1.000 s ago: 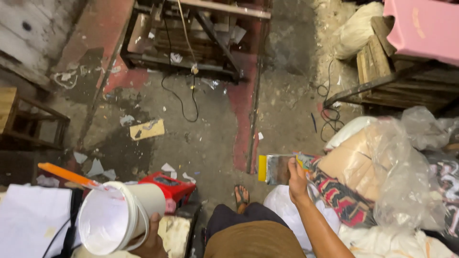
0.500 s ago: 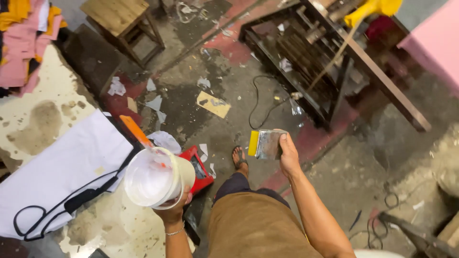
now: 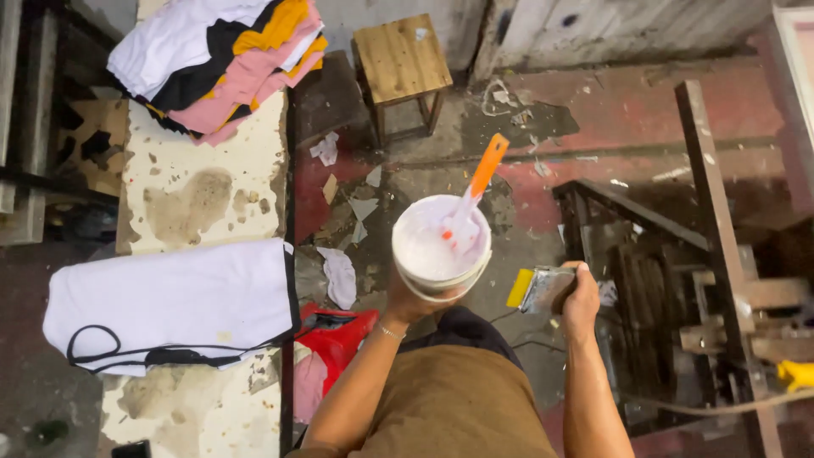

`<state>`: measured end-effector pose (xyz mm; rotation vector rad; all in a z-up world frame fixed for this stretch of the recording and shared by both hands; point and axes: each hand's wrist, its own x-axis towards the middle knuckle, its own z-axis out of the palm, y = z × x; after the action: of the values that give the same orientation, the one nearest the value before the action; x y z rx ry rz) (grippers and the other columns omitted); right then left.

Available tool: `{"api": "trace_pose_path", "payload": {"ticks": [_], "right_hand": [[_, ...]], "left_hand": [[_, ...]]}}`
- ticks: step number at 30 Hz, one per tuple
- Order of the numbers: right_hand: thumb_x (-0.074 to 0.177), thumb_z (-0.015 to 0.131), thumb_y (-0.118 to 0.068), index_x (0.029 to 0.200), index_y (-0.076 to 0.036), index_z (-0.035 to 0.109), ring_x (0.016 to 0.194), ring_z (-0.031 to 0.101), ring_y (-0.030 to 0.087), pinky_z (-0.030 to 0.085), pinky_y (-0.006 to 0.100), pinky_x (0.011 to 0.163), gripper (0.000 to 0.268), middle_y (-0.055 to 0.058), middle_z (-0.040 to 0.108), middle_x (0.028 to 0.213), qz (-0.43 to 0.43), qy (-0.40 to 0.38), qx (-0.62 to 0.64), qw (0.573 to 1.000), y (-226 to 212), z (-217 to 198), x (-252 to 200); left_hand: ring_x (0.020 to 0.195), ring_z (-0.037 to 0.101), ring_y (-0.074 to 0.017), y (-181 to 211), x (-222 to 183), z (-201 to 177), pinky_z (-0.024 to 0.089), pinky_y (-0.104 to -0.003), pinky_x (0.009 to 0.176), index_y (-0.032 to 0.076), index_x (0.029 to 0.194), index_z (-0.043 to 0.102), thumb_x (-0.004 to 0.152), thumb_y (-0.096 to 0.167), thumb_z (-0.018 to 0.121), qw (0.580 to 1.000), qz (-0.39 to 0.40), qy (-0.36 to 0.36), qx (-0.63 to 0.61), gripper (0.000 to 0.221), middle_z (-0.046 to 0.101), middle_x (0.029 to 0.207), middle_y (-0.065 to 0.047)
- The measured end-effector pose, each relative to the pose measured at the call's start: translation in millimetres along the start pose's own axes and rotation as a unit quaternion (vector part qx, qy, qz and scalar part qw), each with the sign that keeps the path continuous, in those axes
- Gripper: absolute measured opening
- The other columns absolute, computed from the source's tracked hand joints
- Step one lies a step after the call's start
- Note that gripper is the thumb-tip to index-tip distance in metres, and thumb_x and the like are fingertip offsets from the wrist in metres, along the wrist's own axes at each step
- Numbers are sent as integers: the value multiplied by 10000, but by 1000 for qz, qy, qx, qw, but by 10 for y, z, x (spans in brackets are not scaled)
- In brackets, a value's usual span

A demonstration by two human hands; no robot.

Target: Cleaning a squeegee, preparing ink, and screen printing on yellow fabric.

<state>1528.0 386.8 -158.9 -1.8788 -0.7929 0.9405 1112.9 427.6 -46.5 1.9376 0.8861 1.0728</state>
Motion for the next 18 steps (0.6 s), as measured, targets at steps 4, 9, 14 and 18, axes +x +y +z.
{"api": "trace_pose_path", "payload": {"ticks": [4, 9, 14, 18], "right_hand": [[998, 411, -104, 1062, -9, 642, 816, 598, 265, 458, 342, 907, 258, 205, 675, 796, -197, -111, -15, 974, -1194, 509, 569], [868, 437, 24, 1140, -23, 653, 713, 621, 264, 510, 382, 783, 350, 154, 634, 736, -230, -222, -64, 945, -1958, 1063, 1412], [744, 747, -28, 1196, -3, 632, 1005, 648, 499, 499, 603, 849, 466, 294, 630, 1056, -327, -253, -193, 890, -3110, 1709, 1516], [536, 963, -164, 1325, 134, 556, 1201, 583, 533, 464, 593, 1041, 936, 385, 595, 1241, -359, -247, -185, 881, -3646, 2404, 1601]], "left_hand": [[1200, 591, -344, 116, 1232, 201, 457, -538, 1075, -96, 1334, 468, 465, 190, 1043, 953, -55, 204, -215, 1081, 622, 1225, -279], [1203, 583, -280, 13, 2324, -283, 445, -496, 1099, -47, 1297, 503, 359, 270, 1051, 945, -83, 227, -222, 1132, 630, 1213, -209], [1137, 671, -423, -263, 3170, -809, 524, -536, 985, -51, 1296, 522, 409, 386, 1011, 961, -118, 205, -145, 1103, 648, 1157, -274], [1071, 687, -439, -856, 3602, -1118, 525, -550, 974, -46, 1243, 568, 433, 369, 989, 958, -95, 157, -221, 1003, 667, 1083, -249]]}}
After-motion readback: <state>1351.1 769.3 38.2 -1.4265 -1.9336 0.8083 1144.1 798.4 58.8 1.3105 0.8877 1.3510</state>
